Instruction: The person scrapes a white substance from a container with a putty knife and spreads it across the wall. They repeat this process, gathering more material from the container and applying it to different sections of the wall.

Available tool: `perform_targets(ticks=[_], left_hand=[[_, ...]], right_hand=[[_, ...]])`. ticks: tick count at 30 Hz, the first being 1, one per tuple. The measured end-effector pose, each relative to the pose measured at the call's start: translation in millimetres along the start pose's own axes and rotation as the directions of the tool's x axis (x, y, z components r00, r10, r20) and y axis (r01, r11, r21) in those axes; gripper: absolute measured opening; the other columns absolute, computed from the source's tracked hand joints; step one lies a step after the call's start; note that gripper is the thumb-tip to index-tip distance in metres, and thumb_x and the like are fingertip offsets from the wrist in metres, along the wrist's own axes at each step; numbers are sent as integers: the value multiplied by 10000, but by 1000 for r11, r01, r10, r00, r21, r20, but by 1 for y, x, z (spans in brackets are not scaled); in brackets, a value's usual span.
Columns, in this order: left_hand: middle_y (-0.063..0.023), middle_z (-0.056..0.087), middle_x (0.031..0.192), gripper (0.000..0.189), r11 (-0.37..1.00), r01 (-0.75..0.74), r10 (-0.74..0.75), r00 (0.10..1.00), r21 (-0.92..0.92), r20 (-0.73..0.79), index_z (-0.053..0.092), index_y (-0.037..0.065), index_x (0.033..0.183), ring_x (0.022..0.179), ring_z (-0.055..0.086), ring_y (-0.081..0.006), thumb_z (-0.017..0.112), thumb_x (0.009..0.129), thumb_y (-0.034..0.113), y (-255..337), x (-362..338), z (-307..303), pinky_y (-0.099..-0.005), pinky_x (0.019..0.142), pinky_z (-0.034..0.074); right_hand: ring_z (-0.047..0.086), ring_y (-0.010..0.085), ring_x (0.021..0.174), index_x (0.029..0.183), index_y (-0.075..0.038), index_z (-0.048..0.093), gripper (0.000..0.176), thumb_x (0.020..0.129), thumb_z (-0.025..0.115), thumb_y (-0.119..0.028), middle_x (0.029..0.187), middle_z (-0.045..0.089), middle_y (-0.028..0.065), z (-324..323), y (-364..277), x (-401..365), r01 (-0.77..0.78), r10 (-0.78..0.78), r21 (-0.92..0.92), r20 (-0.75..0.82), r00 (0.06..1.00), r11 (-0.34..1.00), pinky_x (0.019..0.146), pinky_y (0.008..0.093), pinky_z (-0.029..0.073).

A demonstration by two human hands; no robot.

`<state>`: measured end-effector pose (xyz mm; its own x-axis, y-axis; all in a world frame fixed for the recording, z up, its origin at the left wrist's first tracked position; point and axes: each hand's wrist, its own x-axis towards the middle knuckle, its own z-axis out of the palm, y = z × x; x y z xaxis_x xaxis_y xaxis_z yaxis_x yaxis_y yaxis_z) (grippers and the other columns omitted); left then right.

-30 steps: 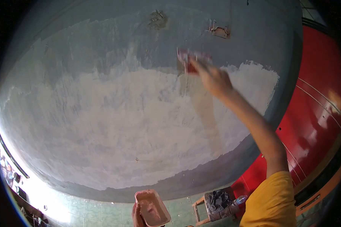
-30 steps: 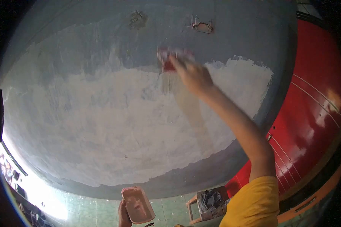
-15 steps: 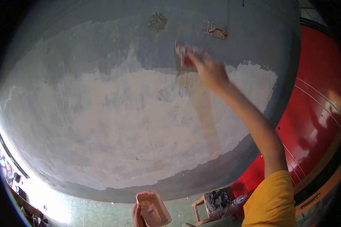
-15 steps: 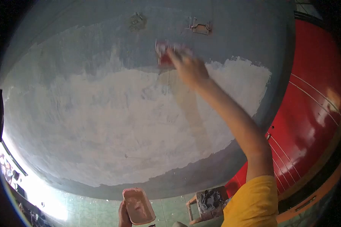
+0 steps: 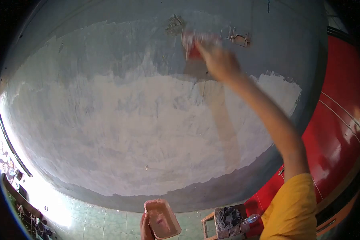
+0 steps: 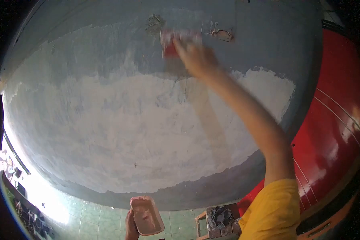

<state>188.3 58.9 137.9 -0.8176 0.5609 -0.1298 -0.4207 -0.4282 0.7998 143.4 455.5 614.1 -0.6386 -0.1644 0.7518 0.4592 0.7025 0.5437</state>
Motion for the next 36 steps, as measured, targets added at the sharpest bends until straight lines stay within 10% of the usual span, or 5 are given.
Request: perform_targets(ticks=[6,16,27,32,36], left_hand=[[-74,636,1186,476,1000,21,-21,1000,6,-1,536,38,1345,1065,638,-177,480,1057,413,-1,-3,-5,-343,904,545],[-80,640,1178,489,1000,-22,23,999,18,-23,539,37,1343,1050,644,-175,459,1060,427,3,-11,13,-344,900,553],[-71,639,1159,468,999,5,-5,1000,31,17,544,39,1331,1035,644,-171,470,1061,414,6,-14,-1,-344,877,558],[-69,633,1166,464,995,93,-92,993,20,-68,538,40,1337,1034,641,-172,491,1057,407,-8,1,-21,-343,871,555],[-68,636,1172,461,999,51,-51,998,-3,-41,538,42,1337,1037,643,-183,502,1055,404,-15,6,-17,-344,884,552]], right_hand=[[709,342,1063,1387,-23,577,482,906,567,-51,1283,673,190,45,-85,-132,219,-210,248,-62,976,944,799,417,620],[727,328,938,1393,-90,587,495,904,564,-21,1287,677,154,24,44,6,114,-108,-3,-346,932,993,740,435,612],[708,341,986,1286,-20,619,376,916,558,-36,1116,719,138,-15,-28,-101,-28,0,370,76,997,929,798,431,600],[675,326,1143,1391,-51,582,491,904,568,4,1352,638,176,23,10,-62,37,-15,61,-325,946,997,870,406,590],[666,330,1156,1411,-73,575,530,884,580,-21,1348,637,186,43,-51,-160,91,-68,199,-120,990,976,884,392,582]])
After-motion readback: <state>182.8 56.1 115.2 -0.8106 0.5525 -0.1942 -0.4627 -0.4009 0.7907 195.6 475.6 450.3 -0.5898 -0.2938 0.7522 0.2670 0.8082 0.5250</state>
